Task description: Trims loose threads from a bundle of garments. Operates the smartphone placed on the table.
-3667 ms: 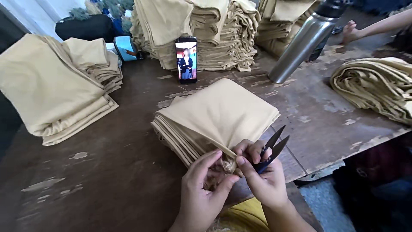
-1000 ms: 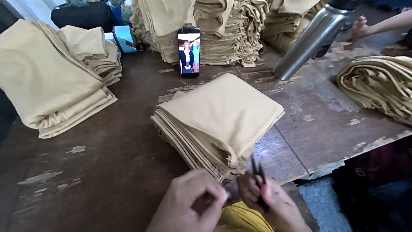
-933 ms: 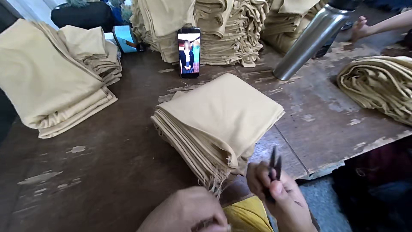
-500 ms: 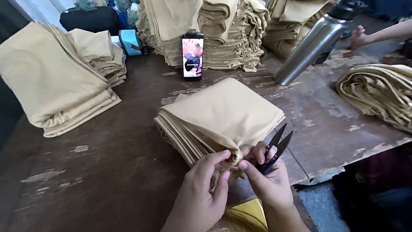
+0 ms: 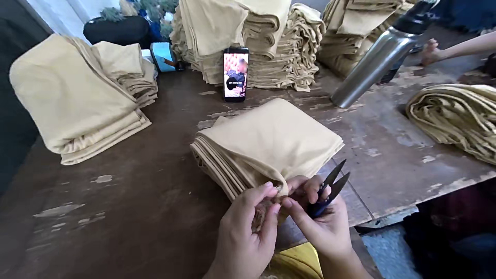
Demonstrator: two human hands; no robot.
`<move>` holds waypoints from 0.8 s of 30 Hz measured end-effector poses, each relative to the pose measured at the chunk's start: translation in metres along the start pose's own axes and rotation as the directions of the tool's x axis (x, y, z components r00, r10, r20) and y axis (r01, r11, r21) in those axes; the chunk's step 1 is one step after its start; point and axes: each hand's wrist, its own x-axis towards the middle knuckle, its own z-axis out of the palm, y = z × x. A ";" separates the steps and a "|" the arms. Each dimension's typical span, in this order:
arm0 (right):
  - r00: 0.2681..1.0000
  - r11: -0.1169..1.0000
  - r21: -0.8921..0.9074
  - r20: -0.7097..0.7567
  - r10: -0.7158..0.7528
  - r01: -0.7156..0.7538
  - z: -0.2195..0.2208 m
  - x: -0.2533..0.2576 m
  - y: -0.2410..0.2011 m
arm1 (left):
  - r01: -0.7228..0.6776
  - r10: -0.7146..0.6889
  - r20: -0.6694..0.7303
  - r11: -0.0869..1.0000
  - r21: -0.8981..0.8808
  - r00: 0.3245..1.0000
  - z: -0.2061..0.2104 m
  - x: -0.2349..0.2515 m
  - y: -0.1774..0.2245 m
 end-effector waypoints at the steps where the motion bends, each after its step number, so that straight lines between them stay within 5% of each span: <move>1: 1.000 1.000 -0.009 -0.005 -0.004 0.004 0.000 -0.001 -0.001 | -0.012 0.012 -0.015 1.000 0.013 1.000 0.002 -0.001 0.000; 14: 0.997 0.962 -0.264 0.021 -0.068 0.072 -0.002 -0.013 -0.005 | 0.041 -0.041 -0.011 0.999 0.028 0.999 0.006 0.000 -0.001; 24: 0.999 0.974 -0.224 0.027 -0.040 0.045 -0.001 -0.014 -0.002 | 0.066 -0.071 0.042 0.991 0.118 0.997 0.003 -0.001 0.002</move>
